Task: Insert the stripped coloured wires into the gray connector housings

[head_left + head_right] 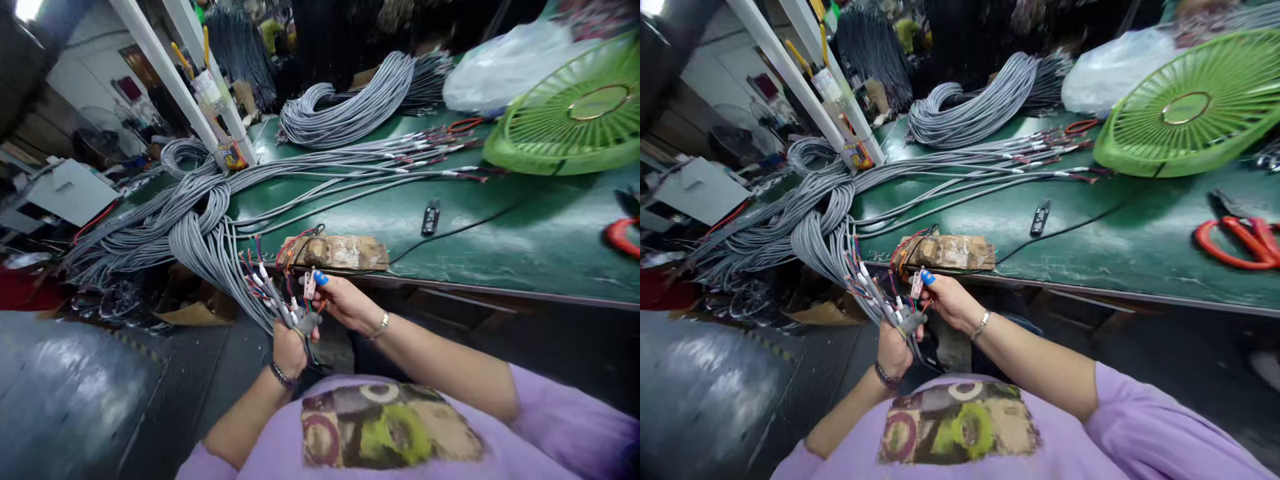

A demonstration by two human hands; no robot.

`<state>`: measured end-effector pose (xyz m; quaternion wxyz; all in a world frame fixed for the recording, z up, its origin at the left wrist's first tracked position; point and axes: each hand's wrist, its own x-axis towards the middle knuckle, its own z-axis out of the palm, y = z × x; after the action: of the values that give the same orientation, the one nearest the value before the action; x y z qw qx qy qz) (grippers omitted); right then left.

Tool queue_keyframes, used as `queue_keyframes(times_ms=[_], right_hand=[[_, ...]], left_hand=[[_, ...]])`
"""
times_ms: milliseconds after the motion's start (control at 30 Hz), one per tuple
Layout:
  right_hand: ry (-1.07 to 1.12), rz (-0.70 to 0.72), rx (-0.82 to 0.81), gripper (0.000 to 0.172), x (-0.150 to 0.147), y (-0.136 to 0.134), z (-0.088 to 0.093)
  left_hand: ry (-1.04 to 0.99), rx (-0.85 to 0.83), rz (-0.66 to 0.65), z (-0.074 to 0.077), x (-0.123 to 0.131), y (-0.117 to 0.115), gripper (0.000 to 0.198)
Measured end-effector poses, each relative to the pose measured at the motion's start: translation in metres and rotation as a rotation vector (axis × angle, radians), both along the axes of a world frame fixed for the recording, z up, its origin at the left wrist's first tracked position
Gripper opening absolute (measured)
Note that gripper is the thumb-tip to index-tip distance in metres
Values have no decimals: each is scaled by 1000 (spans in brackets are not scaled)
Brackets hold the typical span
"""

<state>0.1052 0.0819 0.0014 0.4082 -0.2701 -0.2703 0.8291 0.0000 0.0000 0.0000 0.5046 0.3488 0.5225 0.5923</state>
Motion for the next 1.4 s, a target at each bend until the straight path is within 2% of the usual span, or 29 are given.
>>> queue_keyframes(times_ms=[233, 433, 567, 633, 700, 800, 867, 933, 1000, 1067, 1133, 1267, 1400], right_hand=[[49, 48, -27, 36, 3, -3, 5], [74, 96, -71, 36, 5, -4, -1], [73, 211, -71, 38, 15, -8, -3], [52, 286, -12, 39, 22, -14, -3], [-7, 312, 116, 37, 26, -22, -1], [-125, 287, 326, 31, 26, -33, 1], [-172, 222, 382, 29, 23, -37, 2], [-223, 211, 407, 30, 20, -38, 3], [-252, 271, 427, 32, 19, -35, 5], [-269, 323, 445, 33, 20, -32, 6], [-322, 294, 460, 34, 20, -29, 8], [-436, 171, 430, 36, 19, -26, 8], [-400, 171, 395, 39, 21, -31, 8]], left_hand=[[-19, 32, 35, 2, -1, 0, 26], [-39, 24, 69, 0, -2, -7, 27], [0, 49, 67, -5, -6, -12, 30], [14, 54, 68, -9, -8, -13, 29], [54, 53, 64, -13, -10, -14, 28], [138, 39, 49, -17, -11, -14, 29], [196, 16, 18, -15, -12, -14, 30], [254, -17, -62, -9, -13, -13, 29], [292, -66, -199, -3, -14, -12, 23], [277, -94, -251, 0, -15, -12, 18], [233, -72, -211, -1, -14, -12, 22], [75, -9, -48, -8, -12, -12, 24], [-36, 22, 58, -8, -8, -11, 25]])
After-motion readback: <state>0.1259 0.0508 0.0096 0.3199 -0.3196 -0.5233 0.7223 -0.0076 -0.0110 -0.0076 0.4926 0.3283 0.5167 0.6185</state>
